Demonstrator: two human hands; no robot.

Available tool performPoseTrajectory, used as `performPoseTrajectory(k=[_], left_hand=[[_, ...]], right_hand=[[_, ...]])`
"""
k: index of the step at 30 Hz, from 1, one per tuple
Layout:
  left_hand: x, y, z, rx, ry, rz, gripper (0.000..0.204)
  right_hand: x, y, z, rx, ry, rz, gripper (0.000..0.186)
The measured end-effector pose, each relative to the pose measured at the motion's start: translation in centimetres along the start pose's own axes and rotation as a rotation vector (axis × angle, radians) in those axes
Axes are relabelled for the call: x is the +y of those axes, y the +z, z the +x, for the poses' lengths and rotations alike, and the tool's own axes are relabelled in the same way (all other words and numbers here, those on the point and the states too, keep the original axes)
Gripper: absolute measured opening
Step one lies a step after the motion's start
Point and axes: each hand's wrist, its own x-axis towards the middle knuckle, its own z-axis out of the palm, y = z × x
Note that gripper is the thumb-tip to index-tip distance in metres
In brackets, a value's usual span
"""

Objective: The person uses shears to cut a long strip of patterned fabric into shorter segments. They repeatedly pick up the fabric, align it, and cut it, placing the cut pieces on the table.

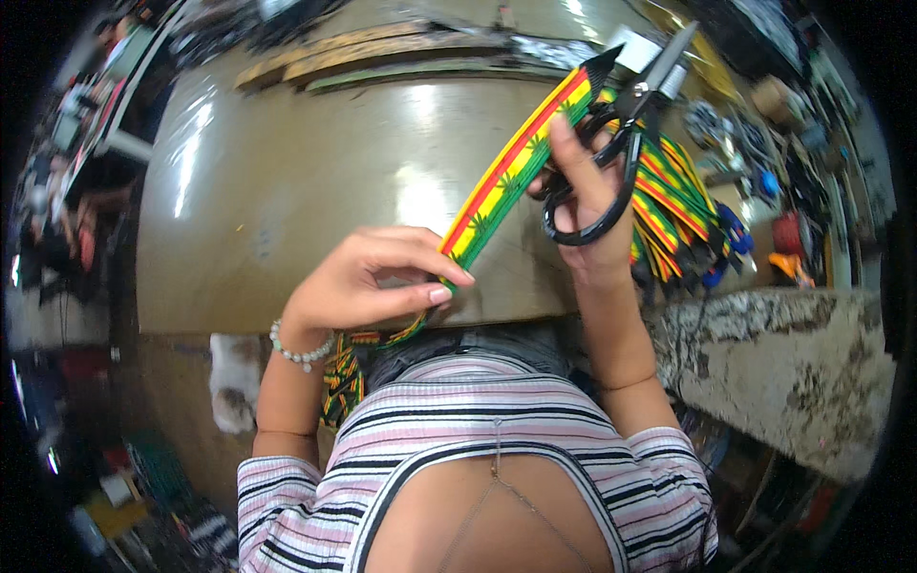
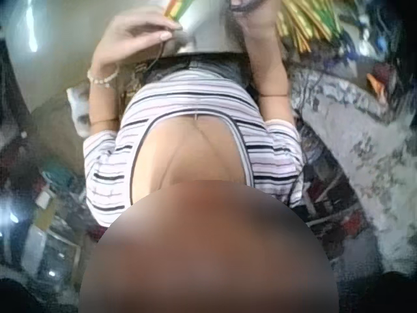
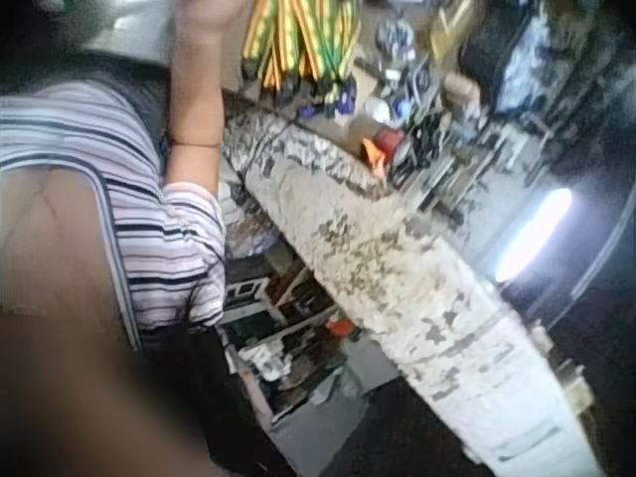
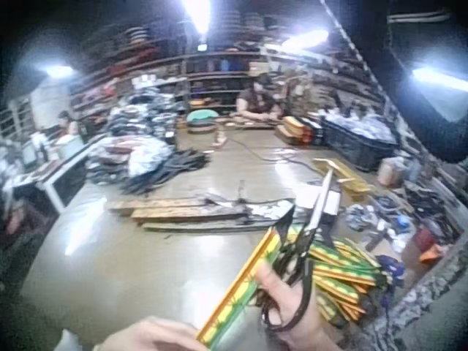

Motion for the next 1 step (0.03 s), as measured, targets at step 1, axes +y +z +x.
performPoseTrajectory(k=[1], left_hand=[[1.24, -0.75, -1.6, 0.094, -0.146, -0.147, 0.015]], right_hand=[[0.44, 1.24, 0.48, -0.09, 0.077, 0.169, 0.016]])
